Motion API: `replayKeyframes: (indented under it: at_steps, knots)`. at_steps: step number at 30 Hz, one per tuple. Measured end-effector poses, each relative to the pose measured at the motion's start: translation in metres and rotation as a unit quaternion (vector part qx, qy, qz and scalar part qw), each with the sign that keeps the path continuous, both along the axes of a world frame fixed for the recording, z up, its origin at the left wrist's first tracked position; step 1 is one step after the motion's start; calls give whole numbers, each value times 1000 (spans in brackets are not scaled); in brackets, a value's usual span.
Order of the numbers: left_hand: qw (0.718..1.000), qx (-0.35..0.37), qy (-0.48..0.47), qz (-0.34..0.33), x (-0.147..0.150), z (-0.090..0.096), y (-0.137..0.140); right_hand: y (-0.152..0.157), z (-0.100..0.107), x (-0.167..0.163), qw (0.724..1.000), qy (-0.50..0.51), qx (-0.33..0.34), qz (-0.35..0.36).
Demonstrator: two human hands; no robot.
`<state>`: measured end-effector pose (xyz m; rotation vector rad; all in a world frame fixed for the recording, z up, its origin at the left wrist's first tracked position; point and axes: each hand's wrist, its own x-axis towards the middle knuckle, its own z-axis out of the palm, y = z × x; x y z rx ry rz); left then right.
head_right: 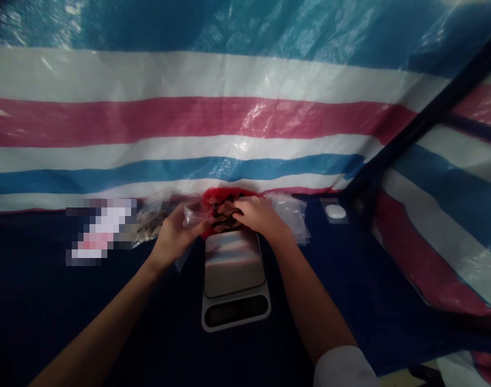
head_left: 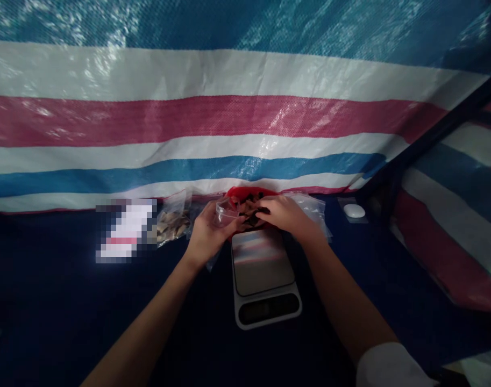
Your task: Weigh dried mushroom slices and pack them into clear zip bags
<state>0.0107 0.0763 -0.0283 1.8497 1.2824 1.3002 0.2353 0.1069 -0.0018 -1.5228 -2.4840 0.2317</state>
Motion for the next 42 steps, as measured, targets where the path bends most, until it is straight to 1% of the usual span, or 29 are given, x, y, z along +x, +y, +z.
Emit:
replayKeyframes:
  at_steps: [4,10,15,19,23,28,34,38,42]
  knots:
    - [1000,-4,-5,-5,0,0,1,4,-6,-1,1000,9,17,-2]
    - [1000,-11,-18,-3,-2,1,2,13,-25,1,997,48,50,-19]
    - [1000,-16,-7,-7,-2,0,2,13,-33,-8,997,55,48,-24]
    - [1000,-9,9,7,-4,-1,3,12,-33,-13,997,47,48,-40]
    - [1000,-8,8,11,-6,-1,4,12,-33,-18,995,37,41,-78]
    - [1000,-7,3,10,-8,2,4,15,-28,-30,992,-12,53,-114]
    - [1000,5,-5,-3,-7,4,4,22,-23,-38,991,-81,28,-103]
    - [1000,10,-10,-7,-6,3,4,22,-24,-38,990,-75,30,-120]
    - [1000,9,-11,-2,-8,3,4,18,-22,-36,988,-42,39,-140]
